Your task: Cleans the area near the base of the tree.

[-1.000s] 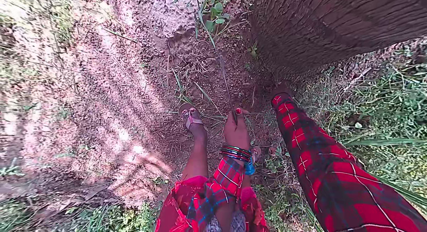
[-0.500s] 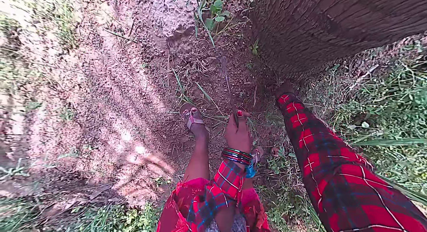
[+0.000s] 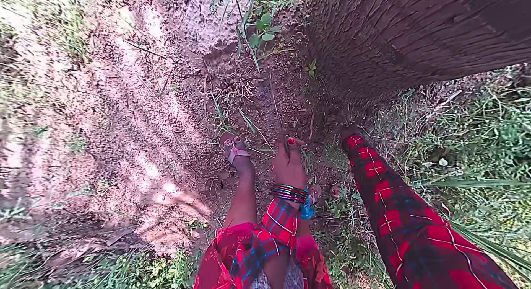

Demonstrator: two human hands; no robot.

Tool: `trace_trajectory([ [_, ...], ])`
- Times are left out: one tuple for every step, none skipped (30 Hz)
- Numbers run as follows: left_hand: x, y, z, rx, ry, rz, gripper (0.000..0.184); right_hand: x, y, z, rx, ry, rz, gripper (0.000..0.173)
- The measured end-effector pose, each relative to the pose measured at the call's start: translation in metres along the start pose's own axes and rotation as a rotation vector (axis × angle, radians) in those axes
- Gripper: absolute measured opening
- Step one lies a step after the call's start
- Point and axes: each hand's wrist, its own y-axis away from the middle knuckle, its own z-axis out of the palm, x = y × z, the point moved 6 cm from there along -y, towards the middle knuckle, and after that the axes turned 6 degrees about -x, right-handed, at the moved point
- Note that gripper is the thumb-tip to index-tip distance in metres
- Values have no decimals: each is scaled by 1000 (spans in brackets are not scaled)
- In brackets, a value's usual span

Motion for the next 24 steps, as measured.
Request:
trace_trajectory([
  [-1,1,2,-12,-8,-4,34,5,-5,-3,12,10,14,61],
  [-1,1,4,-25,-21,-5,35,7,-10,-9,24,36,24,62],
  [-1,2,4,-36,-36,-6,35,5,-16,-17,45,68,36,61],
  [-2,2,4,-42,-45,-9,34,1,-22,-27,89,114,42,59],
  [-3,2,4,-38,-49,-10,34,-5,-26,-35,121,137,42,57],
  [-5,2,3,-29,-53,-10,33,-8,-26,-38,133,137,46,55],
  [-8,3,2,-18,-53,-13,32,-10,-20,-35,135,135,54,54],
  [-10,4,2,-13,-52,-17,32,-9,-11,-26,118,142,61,52],
  [-10,4,2,-9,-53,-17,31,-10,0,-11,74,139,36,50],
  [-10,5,3,-13,-56,-23,32,-13,13,8,37,126,-13,49],
  [-11,5,4,-22,-61,-26,32,-14,24,19,28,95,-35,46],
  [-10,4,6,-28,-60,-21,32,-19,27,20,22,82,-57,46],
  [-10,4,6,-36,-58,-24,32,-19,26,18,5,102,-76,46],
  [-12,6,7,-52,-60,-30,32,-12,25,12,-2,145,-101,45],
  [-12,7,8,-66,-70,-29,32,-4,19,3,2,180,-120,44],
  [-13,8,8,-78,-82,-32,33,4,11,-9,21,204,-101,44],
  [-13,9,9,-90,-89,-41,33,8,5,-22,51,192,-72,44],
  [-13,8,10,-97,-85,-45,34,4,2,-32,80,170,-49,44],
  [-15,9,10,-96,-72,-48,34,-3,4,-31,96,149,-38,45],
  [-18,10,9,-94,-56,-52,34,-8,6,-19,99,143,-53,47],
  [-21,11,10,-97,-41,-54,35,-15,9,-2,72,171,-105,49],
  [-23,11,13,-106,-36,-56,35,-23,19,15,14,244,-155,49],
  [-25,12,17,-114,-40,-55,35,-26,24,20,-17,305,-177,47],
  [-26,11,17,-112,-59,-51,35,-28,21,17,-36,392,-217,51],
])
